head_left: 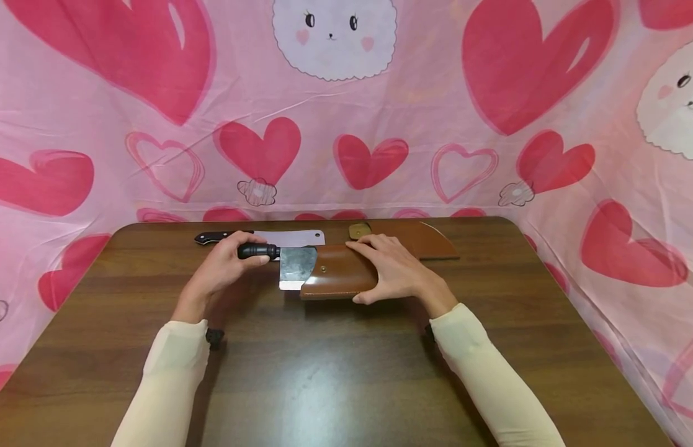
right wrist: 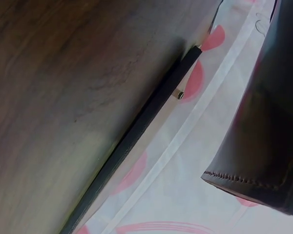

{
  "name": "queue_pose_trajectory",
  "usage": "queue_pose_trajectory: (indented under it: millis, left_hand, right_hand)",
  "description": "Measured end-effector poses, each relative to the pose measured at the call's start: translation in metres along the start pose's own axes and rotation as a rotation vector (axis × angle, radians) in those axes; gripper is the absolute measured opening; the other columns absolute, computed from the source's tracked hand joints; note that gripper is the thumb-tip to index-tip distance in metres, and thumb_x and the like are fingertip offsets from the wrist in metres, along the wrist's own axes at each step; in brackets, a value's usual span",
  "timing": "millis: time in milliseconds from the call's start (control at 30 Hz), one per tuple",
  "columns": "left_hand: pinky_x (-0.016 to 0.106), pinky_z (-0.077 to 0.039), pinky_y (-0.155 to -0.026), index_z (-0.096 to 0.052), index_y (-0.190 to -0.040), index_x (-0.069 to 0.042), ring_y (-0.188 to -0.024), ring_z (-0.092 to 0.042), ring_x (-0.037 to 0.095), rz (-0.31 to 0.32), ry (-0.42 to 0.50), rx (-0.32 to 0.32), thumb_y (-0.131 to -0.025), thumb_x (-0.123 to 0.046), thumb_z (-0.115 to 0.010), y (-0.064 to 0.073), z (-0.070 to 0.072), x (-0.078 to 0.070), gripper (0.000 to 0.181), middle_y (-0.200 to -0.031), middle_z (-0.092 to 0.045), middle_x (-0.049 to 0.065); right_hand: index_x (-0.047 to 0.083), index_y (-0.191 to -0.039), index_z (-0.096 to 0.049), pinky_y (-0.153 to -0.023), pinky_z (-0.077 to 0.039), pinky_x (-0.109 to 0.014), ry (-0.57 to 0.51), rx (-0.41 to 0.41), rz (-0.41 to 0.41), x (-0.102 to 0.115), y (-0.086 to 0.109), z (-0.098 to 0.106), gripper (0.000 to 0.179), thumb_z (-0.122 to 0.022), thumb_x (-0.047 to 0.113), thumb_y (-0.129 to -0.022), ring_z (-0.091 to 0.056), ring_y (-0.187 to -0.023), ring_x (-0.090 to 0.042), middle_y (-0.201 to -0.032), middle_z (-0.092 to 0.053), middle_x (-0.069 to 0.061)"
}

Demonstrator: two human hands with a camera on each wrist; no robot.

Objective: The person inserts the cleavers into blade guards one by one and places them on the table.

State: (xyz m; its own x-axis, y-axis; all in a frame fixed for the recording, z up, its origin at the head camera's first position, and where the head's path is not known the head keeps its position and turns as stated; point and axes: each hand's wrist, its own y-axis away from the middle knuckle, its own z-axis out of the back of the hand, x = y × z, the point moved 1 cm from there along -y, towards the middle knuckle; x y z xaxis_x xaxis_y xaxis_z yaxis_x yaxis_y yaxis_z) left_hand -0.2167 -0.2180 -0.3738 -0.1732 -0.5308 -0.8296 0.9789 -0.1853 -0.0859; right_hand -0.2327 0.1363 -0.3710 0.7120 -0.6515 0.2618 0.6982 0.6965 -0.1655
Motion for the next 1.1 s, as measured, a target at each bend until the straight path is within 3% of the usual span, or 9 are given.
queue_pose_trajectory:
  millis: [100, 600, 933, 1100]
  left_hand:
    - [0.029, -0.045, -0.088, -0.063, -0.124, 0.001, -0.107, -0.053, 0.031, -0.006, 0.000, -0.005, -0.092, -0.015, -0.076, -0.001, -0.001, -0.001, 0.038, -0.121, -0.058, 0.019]
    - [0.042, -0.042, -0.093, -0.064, -0.122, 0.002, -0.105, -0.052, 0.031, -0.026, -0.004, -0.004, -0.092, -0.012, -0.075, -0.005, -0.008, -0.005, 0.035, -0.115, -0.059, 0.018]
    - [0.024, -0.046, -0.083, -0.064, -0.122, 0.002, -0.106, -0.054, 0.029, -0.045, 0.019, -0.009, -0.091, -0.011, -0.077, -0.008, -0.012, -0.010, 0.035, -0.119, -0.059, 0.018]
    - [0.021, -0.046, -0.082, -0.065, -0.122, 0.002, -0.106, -0.054, 0.030, -0.048, 0.015, -0.006, -0.092, -0.012, -0.077, -0.008, -0.012, -0.010, 0.036, -0.120, -0.059, 0.018]
  right_hand:
    - [0.016, -0.153, -0.046, -0.108, -0.032, -0.052, 0.003, -0.005, 0.005, 0.000, -0.001, 0.000, 0.102, -0.077, 0.064, -0.069, -0.044, -0.127, -0.027, -0.140, -0.050, -0.009]
    - [0.016, -0.153, -0.046, -0.109, -0.032, -0.051, 0.004, -0.008, 0.014, 0.005, -0.004, -0.001, 0.102, -0.077, 0.064, -0.069, -0.044, -0.128, -0.028, -0.141, -0.050, -0.009]
    - [0.016, -0.152, -0.047, -0.109, -0.031, -0.050, 0.009, -0.022, 0.030, 0.008, -0.008, 0.000, 0.101, -0.077, 0.065, -0.068, -0.043, -0.129, -0.026, -0.140, -0.050, -0.008]
    - [0.016, -0.152, -0.047, -0.109, -0.031, -0.050, 0.011, -0.021, 0.033, 0.010, -0.008, 0.000, 0.101, -0.077, 0.065, -0.068, -0.043, -0.129, -0.026, -0.140, -0.050, -0.008]
